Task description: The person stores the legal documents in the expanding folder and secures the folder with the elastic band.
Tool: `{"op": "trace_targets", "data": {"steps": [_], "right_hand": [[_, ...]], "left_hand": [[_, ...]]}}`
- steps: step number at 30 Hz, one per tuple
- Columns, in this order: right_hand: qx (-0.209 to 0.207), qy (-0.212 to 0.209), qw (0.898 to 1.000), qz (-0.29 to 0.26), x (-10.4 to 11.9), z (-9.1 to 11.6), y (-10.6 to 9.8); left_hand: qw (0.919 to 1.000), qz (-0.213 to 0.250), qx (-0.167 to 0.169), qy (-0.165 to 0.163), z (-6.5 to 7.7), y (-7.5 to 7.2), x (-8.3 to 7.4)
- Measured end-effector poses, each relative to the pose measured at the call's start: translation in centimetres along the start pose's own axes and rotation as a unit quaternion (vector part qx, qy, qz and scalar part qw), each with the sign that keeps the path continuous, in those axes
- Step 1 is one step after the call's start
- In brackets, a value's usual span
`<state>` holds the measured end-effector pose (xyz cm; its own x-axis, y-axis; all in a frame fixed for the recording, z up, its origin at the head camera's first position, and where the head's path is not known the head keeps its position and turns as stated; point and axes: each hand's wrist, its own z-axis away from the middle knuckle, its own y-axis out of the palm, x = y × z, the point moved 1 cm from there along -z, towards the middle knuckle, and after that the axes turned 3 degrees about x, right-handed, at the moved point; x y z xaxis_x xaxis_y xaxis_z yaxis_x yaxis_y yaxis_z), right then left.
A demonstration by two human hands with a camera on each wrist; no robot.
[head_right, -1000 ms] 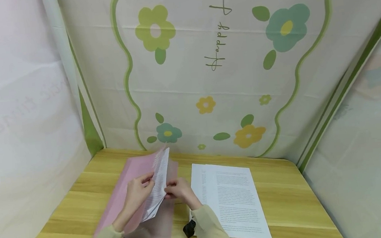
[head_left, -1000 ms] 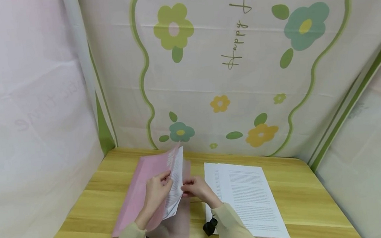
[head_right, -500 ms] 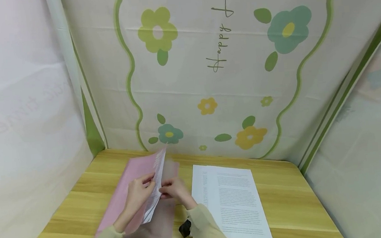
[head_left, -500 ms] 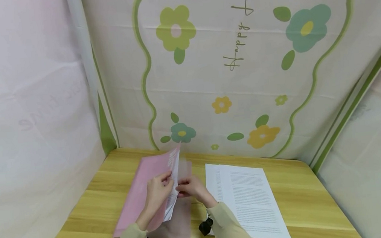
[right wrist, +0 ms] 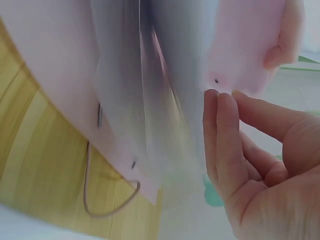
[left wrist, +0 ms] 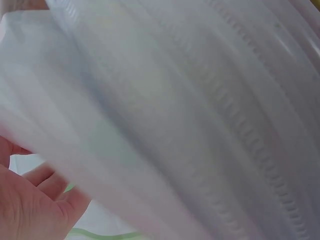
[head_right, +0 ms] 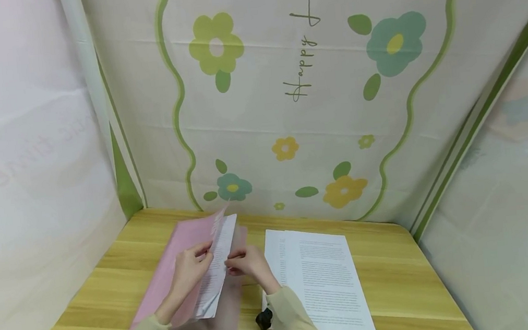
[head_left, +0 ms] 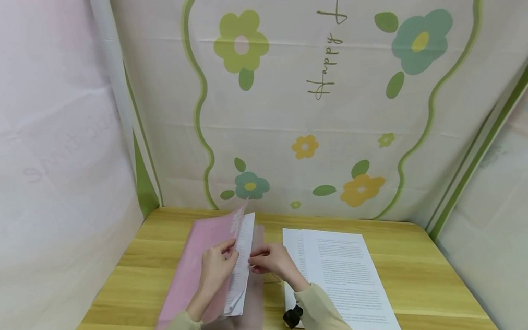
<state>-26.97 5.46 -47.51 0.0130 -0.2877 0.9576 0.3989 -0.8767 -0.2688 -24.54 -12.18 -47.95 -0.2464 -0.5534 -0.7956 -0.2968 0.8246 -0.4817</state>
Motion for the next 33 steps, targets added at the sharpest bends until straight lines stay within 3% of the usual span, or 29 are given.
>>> {"op": "trace_targets", "data": {"steps": [10,19,33], "right_hand": [[-0.014,0.009,1.0,0.009,-1.7,0.8,-2.6],[-0.035,0.016,0.999,0.033,-2.8,2.3,-5.0],[-0.105,0.077,0.989,0.069,-4.9,4.4,-9.4]], "left_hand": [[0.9996,-0.003,-0.023,0.015,0.0,0.0,0.3],[0.9999,0.008,-0.01,0.011,0.0,0.1,0.2],[0.9997,0.021,0.011,-0.011,-0.1,-0.1,-0.2]]}}
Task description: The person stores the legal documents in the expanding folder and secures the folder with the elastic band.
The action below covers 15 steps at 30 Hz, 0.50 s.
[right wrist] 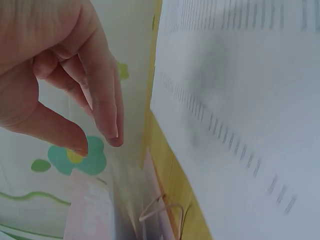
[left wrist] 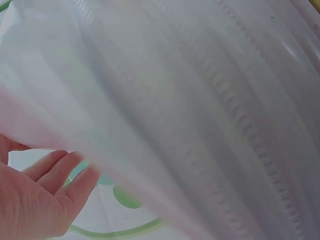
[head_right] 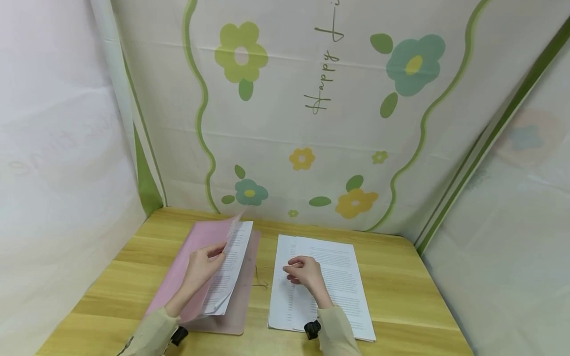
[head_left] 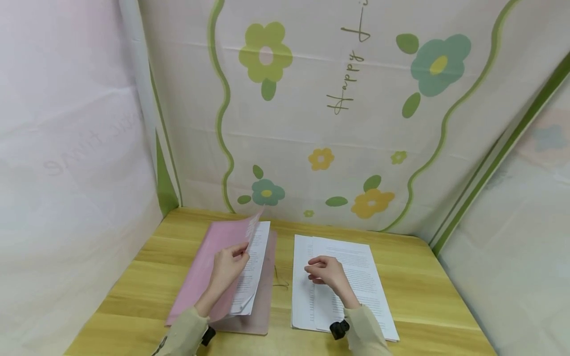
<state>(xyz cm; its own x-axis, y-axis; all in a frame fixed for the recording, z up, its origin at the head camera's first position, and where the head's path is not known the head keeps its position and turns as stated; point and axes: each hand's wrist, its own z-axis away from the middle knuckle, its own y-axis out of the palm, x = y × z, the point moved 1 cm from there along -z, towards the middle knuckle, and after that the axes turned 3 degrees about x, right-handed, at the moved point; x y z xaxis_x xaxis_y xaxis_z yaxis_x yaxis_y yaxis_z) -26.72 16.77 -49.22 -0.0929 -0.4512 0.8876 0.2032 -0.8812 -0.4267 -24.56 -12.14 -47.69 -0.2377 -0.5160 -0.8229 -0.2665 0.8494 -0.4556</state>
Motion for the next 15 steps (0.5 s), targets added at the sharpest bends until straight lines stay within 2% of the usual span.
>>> {"op": "trace_targets", "data": {"steps": [7,15], "right_hand": [[-0.031,0.024,0.999,0.015,-1.3,0.5,-1.7],[-0.052,0.044,0.997,0.027,-2.7,1.3,-3.4]], "left_hand": [[0.9999,0.0,-0.011,0.013,0.1,0.1,-0.1],[1.0,0.006,-0.006,0.001,0.0,0.1,0.2]]}}
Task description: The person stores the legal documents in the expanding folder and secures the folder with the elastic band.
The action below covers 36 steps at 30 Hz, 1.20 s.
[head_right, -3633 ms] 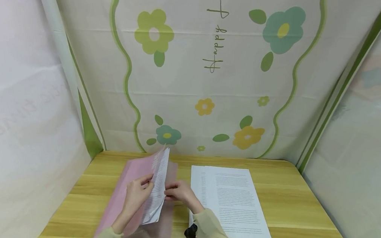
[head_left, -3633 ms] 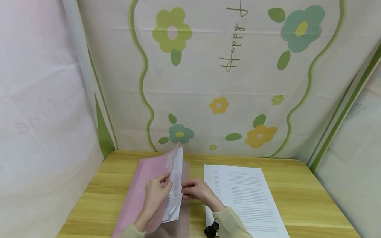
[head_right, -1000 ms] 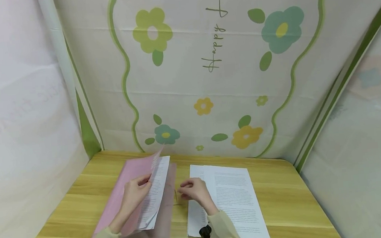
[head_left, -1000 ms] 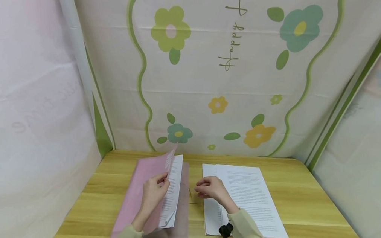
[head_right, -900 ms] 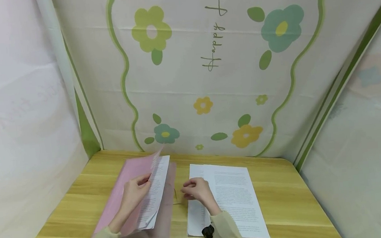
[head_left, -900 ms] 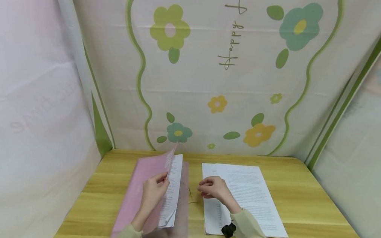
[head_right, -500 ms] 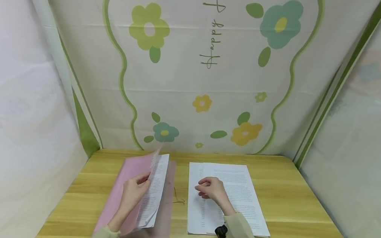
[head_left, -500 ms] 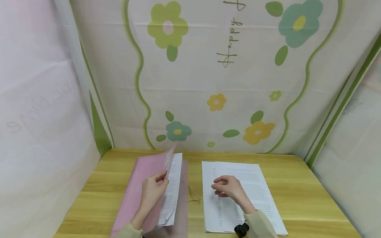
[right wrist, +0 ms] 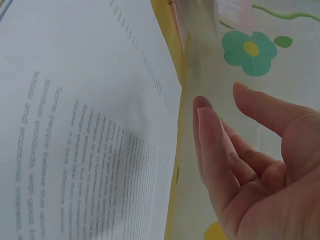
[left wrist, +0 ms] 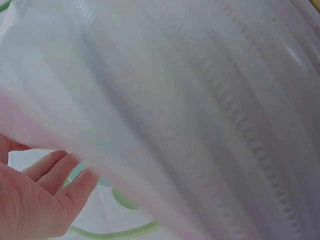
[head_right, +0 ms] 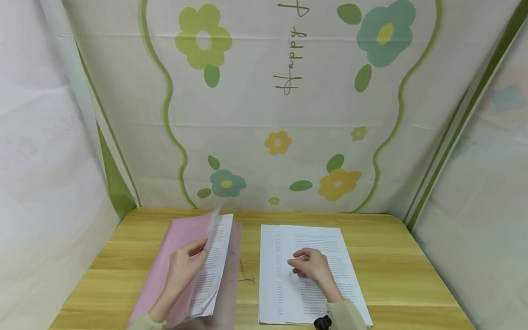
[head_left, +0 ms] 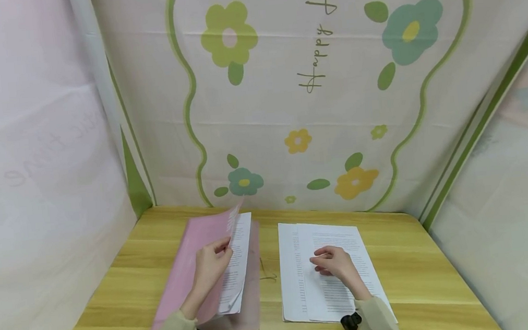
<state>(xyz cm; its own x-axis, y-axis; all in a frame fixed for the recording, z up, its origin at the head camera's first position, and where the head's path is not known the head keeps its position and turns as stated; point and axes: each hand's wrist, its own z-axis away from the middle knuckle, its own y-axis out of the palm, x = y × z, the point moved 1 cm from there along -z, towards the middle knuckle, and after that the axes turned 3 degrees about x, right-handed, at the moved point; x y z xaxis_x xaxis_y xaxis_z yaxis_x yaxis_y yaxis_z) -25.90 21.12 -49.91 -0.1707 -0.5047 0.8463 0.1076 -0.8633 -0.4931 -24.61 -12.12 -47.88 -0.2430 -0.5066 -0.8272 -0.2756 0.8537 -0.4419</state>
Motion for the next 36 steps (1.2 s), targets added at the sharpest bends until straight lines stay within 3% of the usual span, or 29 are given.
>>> {"op": "trace_targets", "data": {"steps": [25,36], "right_hand": [[-0.054,0.014,0.997,0.052,-3.7,1.3,-4.6],[-0.088,0.027,0.989,0.112,-5.4,1.8,-6.7]], "left_hand": [[0.9999,0.007,0.009,-0.005,0.2,0.1,0.3],[0.9999,0.003,0.011,-0.008,0.2,0.1,0.3]]}}
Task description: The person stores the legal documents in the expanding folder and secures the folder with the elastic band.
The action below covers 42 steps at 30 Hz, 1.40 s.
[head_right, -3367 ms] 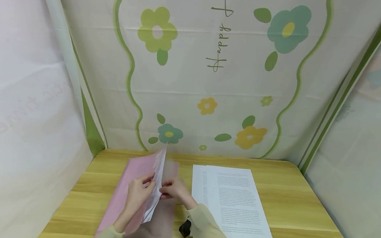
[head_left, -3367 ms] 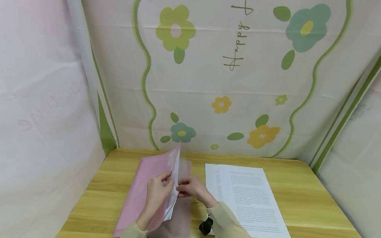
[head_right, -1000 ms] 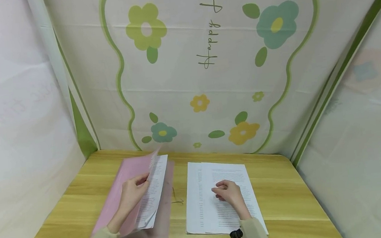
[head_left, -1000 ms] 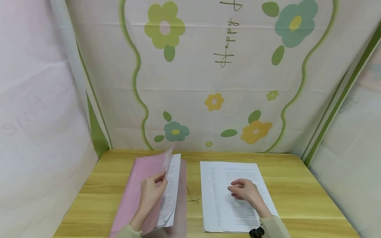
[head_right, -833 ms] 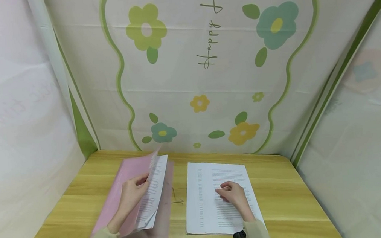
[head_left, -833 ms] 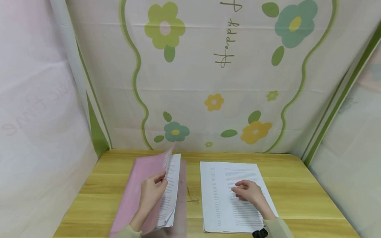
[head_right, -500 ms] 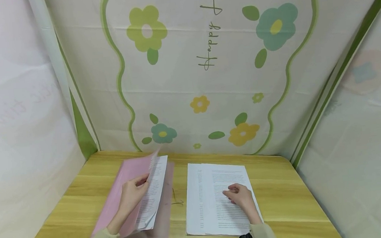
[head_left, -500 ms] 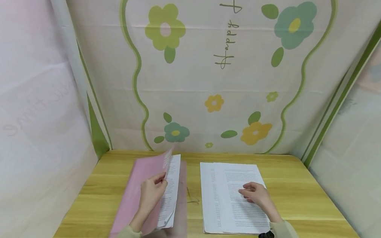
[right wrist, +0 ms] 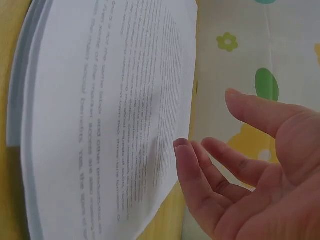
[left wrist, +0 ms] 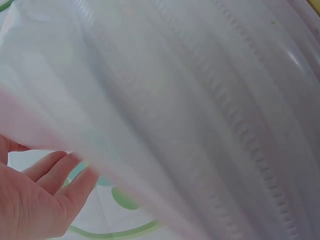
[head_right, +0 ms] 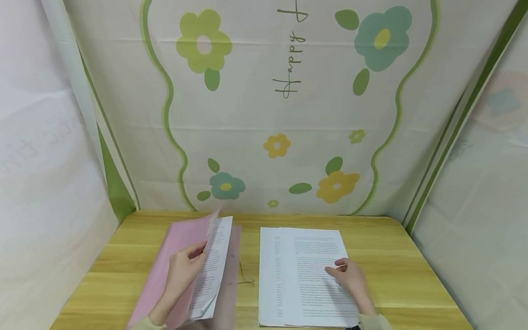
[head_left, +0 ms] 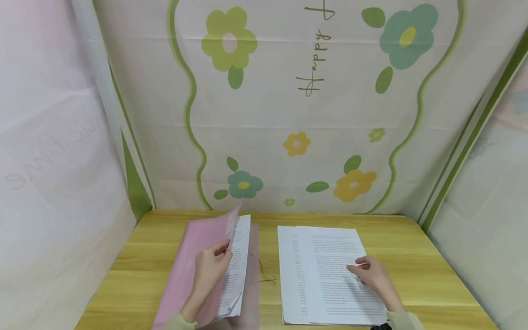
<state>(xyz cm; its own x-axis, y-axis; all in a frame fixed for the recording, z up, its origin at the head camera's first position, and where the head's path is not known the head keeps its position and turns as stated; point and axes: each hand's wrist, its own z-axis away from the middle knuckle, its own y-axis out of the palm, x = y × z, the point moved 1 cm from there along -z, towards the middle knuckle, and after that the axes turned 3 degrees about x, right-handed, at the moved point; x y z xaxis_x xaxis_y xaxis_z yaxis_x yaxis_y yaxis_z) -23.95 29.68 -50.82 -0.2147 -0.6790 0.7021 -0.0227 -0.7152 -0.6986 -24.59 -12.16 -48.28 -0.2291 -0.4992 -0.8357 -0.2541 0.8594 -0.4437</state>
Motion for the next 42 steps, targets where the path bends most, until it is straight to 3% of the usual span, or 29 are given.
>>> {"op": "trace_targets", "data": {"steps": [19,26,42], "right_hand": [[-0.031,0.008,0.994,0.101,-1.2,0.0,-1.1],[-0.018,0.008,0.991,0.135,-1.6,0.0,-1.0],[0.003,0.036,0.989,0.146,-1.5,0.6,-0.8]], "left_hand": [[1.0,0.007,-0.004,0.003,-0.2,0.1,0.0],[0.9999,0.007,-0.005,0.007,0.0,0.2,0.1],[0.9999,0.016,-0.001,0.001,0.1,0.1,0.3]]}}
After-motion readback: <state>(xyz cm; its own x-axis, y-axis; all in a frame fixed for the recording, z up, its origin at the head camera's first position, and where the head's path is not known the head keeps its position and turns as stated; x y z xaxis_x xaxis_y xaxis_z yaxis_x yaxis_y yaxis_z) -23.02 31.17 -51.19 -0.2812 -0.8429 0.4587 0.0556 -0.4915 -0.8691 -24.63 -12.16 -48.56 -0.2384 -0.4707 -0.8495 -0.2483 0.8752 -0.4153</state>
